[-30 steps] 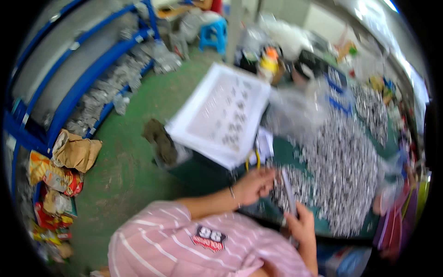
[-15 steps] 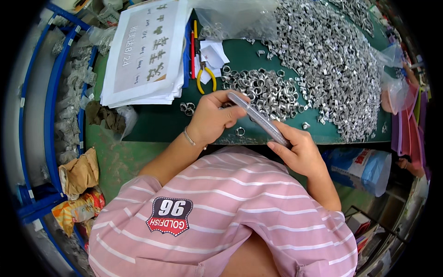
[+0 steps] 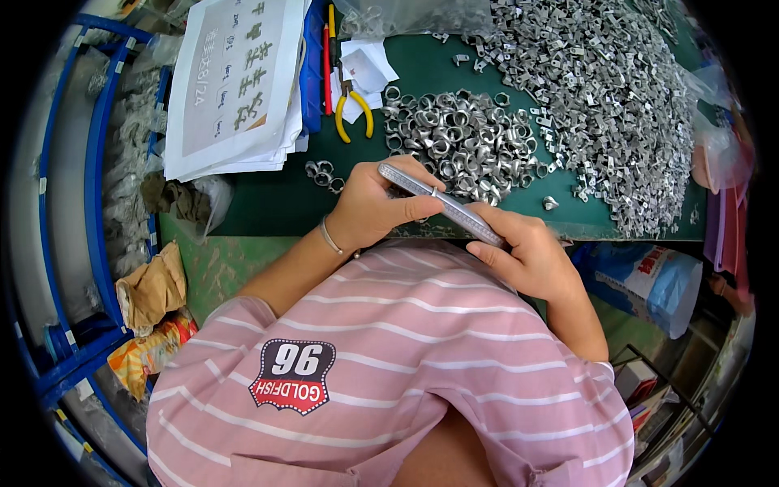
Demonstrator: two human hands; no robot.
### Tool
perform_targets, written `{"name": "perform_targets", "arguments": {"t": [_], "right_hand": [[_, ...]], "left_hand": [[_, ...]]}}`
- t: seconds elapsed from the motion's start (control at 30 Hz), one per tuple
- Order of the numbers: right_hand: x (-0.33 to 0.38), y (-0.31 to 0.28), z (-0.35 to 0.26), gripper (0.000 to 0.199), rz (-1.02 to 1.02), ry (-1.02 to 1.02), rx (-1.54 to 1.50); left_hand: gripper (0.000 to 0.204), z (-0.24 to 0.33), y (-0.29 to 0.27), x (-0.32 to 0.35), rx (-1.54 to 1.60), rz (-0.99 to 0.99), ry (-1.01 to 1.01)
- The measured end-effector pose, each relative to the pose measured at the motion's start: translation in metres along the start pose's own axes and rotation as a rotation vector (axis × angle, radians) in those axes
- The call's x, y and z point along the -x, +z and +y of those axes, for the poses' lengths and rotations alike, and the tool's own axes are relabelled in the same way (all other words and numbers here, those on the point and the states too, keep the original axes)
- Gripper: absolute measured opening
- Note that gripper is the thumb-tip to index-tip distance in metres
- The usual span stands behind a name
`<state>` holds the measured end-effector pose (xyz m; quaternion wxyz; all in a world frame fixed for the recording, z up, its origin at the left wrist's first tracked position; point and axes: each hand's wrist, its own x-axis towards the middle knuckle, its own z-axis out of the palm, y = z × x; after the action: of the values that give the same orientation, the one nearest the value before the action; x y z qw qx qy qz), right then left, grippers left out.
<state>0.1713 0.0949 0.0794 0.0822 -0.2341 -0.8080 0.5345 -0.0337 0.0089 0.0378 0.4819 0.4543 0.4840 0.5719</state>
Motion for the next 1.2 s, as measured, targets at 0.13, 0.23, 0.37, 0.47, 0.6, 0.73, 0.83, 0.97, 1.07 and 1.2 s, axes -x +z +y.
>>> {"name": "perform_targets", "arguments": {"t": [0.13,0.23,0.37,0.47,0.6,0.73,0.83,0.97,1.07,1.2], "right_hand": [[0.011,-0.014,0.008,0.034,0.025,0.068,-0.040],[0.027,-0.023,0.029,0.036,0.188,0.295,-0.237],[0.030,-0.023,0.035,0.038,0.284,0.289,-0.264],[0.028,-0.018,0.031,0.038,0.271,0.296,-0.273],[0.029,-0.015,0.036,0.038,0.246,0.242,-0.147],[0.029,-0.013,0.034,0.038,0.255,0.256,-0.173],[0.027,-0.011,0.032,0.038,0.221,0.278,-0.202],[0.024,-0.009,0.027,0.038,0.159,0.306,-0.231],[0.022,-0.008,0.025,0.039,0.153,0.289,-0.198],[0.021,-0.007,0.024,0.040,0.147,0.272,-0.166]], "left_hand": [[0.020,0.009,-0.016,0.000,0.484,0.324,-0.210],[0.020,0.019,-0.030,-0.009,0.523,0.389,-0.155],[0.006,0.004,-0.029,-0.010,-0.413,0.194,-0.035],[0.014,-0.010,-0.027,-0.016,-0.953,0.029,0.221],[0.014,-0.016,-0.028,-0.017,-1.034,-0.016,0.271],[0.013,-0.014,-0.030,-0.018,-0.836,0.053,0.359],[0.015,-0.003,-0.024,-0.017,-0.625,0.075,0.292],[0.026,0.003,-0.014,-0.012,-0.359,0.143,0.152],[0.030,0.005,-0.012,-0.012,-0.439,0.140,0.169],[0.027,0.007,-0.014,-0.012,-0.503,0.116,0.221]]}}
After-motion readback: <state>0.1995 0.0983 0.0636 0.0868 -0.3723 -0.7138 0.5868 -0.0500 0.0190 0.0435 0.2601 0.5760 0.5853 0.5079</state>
